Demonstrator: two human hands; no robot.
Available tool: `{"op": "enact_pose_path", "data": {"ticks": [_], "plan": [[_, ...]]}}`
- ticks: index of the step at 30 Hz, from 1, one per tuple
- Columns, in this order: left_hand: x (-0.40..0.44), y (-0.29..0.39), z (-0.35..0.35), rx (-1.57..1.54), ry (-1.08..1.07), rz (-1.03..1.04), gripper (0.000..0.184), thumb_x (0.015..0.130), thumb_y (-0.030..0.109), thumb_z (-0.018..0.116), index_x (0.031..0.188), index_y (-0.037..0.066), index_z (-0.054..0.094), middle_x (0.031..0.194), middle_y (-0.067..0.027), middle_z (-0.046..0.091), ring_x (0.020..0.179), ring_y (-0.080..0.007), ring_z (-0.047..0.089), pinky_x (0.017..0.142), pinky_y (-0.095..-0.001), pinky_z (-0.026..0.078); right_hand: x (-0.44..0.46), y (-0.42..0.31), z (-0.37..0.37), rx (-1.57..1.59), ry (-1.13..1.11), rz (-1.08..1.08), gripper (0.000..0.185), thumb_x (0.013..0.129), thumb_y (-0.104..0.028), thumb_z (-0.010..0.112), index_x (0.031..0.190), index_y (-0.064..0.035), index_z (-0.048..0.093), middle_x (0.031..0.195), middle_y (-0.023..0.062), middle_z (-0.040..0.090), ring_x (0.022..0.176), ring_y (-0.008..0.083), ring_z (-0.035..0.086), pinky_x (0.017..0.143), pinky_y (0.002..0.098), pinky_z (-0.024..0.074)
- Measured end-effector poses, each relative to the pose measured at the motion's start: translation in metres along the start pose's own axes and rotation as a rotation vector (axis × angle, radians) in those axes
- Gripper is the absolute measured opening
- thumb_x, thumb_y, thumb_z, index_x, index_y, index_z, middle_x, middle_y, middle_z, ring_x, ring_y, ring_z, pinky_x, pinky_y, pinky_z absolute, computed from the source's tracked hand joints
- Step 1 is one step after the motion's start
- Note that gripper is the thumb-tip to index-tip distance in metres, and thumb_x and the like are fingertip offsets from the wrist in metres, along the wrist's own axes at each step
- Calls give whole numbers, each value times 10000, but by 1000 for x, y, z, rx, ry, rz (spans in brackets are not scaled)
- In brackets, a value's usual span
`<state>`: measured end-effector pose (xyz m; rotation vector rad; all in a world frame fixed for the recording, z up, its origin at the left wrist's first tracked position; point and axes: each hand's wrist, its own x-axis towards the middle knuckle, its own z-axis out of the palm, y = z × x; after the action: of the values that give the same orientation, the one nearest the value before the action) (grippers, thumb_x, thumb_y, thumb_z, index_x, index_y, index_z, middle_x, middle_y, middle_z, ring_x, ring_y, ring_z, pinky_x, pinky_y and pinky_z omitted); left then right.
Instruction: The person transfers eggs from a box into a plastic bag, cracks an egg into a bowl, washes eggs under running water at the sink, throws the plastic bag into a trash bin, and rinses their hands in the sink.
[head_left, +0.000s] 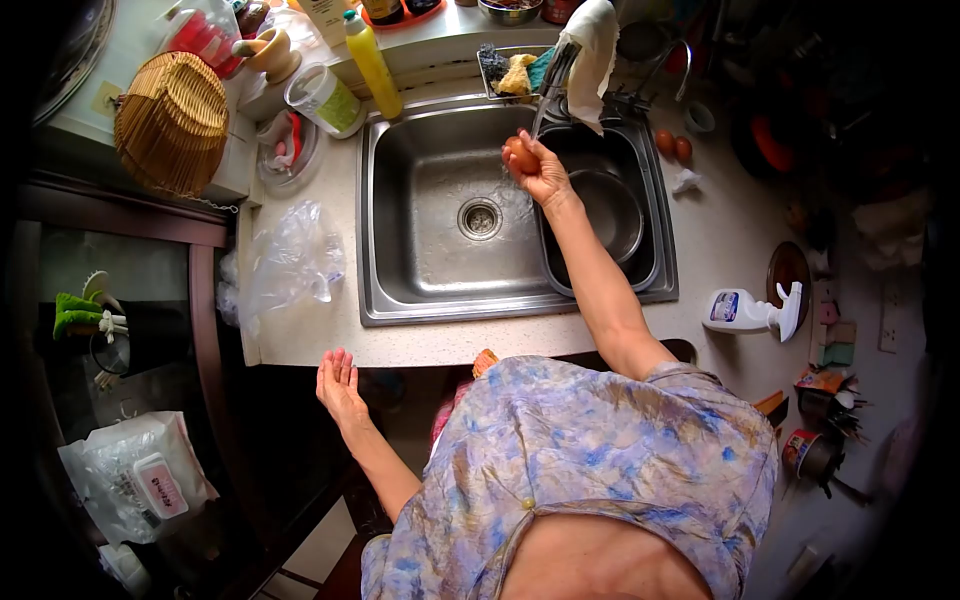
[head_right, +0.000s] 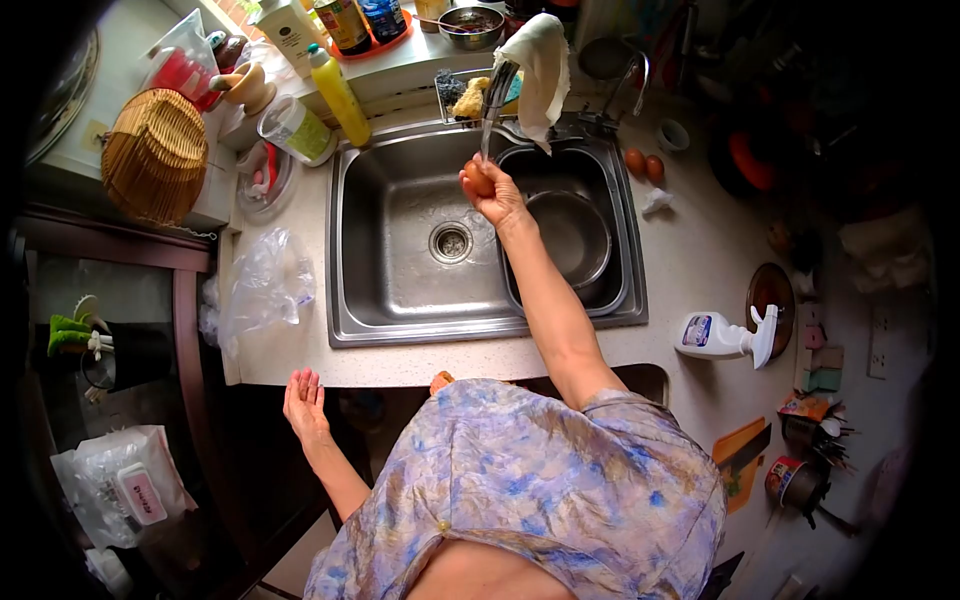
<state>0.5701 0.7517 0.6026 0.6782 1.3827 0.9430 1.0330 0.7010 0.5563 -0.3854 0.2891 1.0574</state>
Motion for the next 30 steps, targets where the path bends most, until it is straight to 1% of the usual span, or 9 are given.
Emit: {"op": "enact_pose_path", "data": {"ticks": [4, 6, 13, 16, 18, 22, 24, 28, 30], "plan": [[0, 1, -2, 7, 5, 4, 321, 864, 257, 514, 1115, 57, 511, 1044, -86, 590, 964, -213, 557, 885, -373, 369, -2, -5, -9, -105, -18, 47, 192, 781, -147, 618, 958, -102, 558, 895, 96, 534, 709, 245, 562, 510, 258, 521], [-1, 2, 1, -16, 22, -3, 318, 867, 229, 510, 1110, 24, 496, 1025, -101, 583, 951, -214, 555, 897, -378, 360, -3, -9, -10, 30, -145, 194, 219, 787, -134, 603, 993, -97, 539, 910, 97, 519, 690, 227, 543, 492, 247, 498], [0, 1, 7, -7, 23, -9, 315, 866, 231, 512, 1104, 25, 500, 1020, -102, 586, 947, -214, 560, 895, -374, 363, -17, -3, 5, 77, -99, 85, 253, 827, -123, 537, 1070, -80, 482, 963, 130, 471, 689, 193, 495, 499, 231, 493], [2, -1, 5, -11, 1, -8, 318, 865, 232, 515, 1106, 25, 501, 1018, -103, 588, 945, -214, 562, 893, -372, 365, -3, -6, -18, 19, -249, 49, 257, 806, -114, 547, 1052, -64, 491, 932, 108, 469, 696, 192, 492, 499, 229, 492], [2, -1, 5, -10, 3, -9, 322, 864, 235, 518, 1106, 23, 502, 1017, -103, 590, 948, -214, 562, 892, -371, 367, -8, -9, -14, -39, -148, 109, 281, 794, -157, 563, 1048, -60, 494, 946, 135, 482, 701, 195, 496, 499, 230, 492], [2, -1, 7, -7, 8, -11, 330, 864, 239, 520, 1110, 20, 497, 1023, -105, 587, 954, -217, 560, 896, -373, 365, -19, -12, -7, -43, -166, 196, 292, 771, -232, 581, 1005, -67, 522, 945, 159, 525, 703, 213, 537, 519, 241, 507], [4, -2, 6, -7, 7, -18, 319, 850, 238, 542, 1096, 39, 508, 1036, -98, 587, 966, -221, 557, 887, -374, 375, -23, -12, -5, 20, -228, 289, 316, 784, -284, 551, 1022, -77, 525, 990, 205, 520, 695, 223, 540, 520, 267, 521], [3, -1, 7, -19, 9, -25, 312, 838, 230, 561, 1084, 45, 512, 1023, -89, 591, 952, -214, 562, 882, -370, 374, -38, -10, 0, 76, -326, 333, 361, 777, -301, 554, 1064, -84, 526, 1021, 226, 509, 746, 268, 556, 573, 321, 544], [3, -1, 7, -16, 8, -24, 311, 835, 230, 565, 1082, 49, 513, 1017, -85, 594, 946, -212, 563, 878, -366, 373, -44, -8, 1, 99, -373, 273, 418, 773, -318, 553, 1100, -60, 519, 1078, 247, 481, 874, 325, 547, 648, 387, 547]]}}
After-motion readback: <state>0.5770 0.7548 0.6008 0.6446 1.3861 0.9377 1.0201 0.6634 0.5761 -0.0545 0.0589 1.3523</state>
